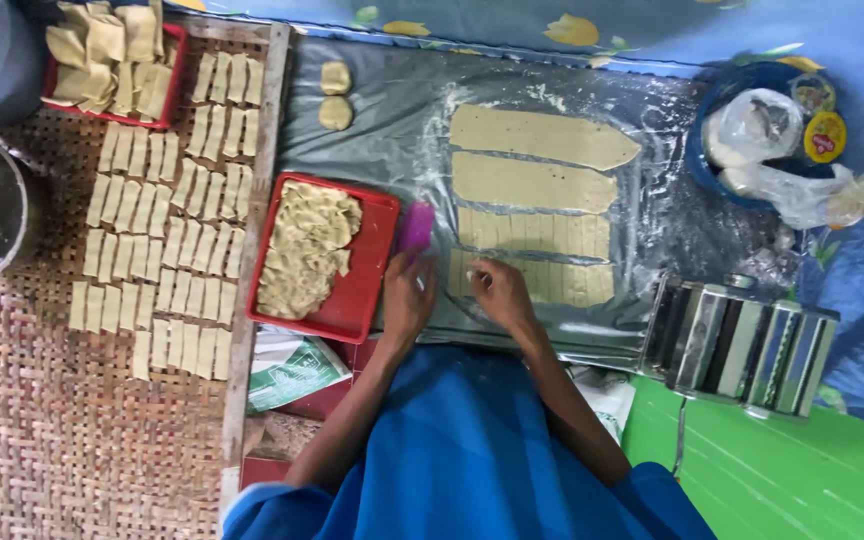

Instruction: Cutting strips of rolled dough using a plastic scraper and arranging them on a large woven mat for drying.

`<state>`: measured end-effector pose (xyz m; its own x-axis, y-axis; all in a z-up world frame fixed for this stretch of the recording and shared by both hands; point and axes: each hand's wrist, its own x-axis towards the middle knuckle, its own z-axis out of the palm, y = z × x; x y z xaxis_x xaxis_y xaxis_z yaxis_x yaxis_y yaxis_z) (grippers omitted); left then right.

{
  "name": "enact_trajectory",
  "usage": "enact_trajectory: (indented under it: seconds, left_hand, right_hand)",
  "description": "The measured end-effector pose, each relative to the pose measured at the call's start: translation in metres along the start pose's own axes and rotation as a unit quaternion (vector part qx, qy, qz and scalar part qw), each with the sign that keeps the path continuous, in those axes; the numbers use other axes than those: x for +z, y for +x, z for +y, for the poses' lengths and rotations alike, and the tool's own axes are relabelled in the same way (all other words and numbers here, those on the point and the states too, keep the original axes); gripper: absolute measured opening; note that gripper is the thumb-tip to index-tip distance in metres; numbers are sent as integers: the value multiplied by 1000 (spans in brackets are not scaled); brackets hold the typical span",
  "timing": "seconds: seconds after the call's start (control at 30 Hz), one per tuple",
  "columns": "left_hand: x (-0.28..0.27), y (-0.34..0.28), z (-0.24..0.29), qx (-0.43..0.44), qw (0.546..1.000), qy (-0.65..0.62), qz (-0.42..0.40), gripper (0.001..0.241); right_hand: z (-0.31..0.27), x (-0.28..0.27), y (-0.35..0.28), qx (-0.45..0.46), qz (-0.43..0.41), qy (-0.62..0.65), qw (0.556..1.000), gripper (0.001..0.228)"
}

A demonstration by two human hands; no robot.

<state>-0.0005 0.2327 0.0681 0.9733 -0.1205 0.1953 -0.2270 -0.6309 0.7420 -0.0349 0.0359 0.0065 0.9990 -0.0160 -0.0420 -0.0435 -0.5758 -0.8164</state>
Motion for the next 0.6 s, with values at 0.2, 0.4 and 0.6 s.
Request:
enact_trajectory:
  seconds: [0.2, 0.4, 0.6]
  left_hand:
    - [74, 40, -27, -12, 1000, 20, 2, 20]
    - [64, 60, -18, -71, 974, 213, -37, 50]
    - [88, 56, -51, -50, 959, 278, -24, 43]
  right_hand:
    - [11, -52, 36, -46, 44, -17, 998, 20]
    - [-5, -43, 24, 2, -75, 81, 994, 27]
    - [-7, -51, 12, 8, -132, 71, 989, 28]
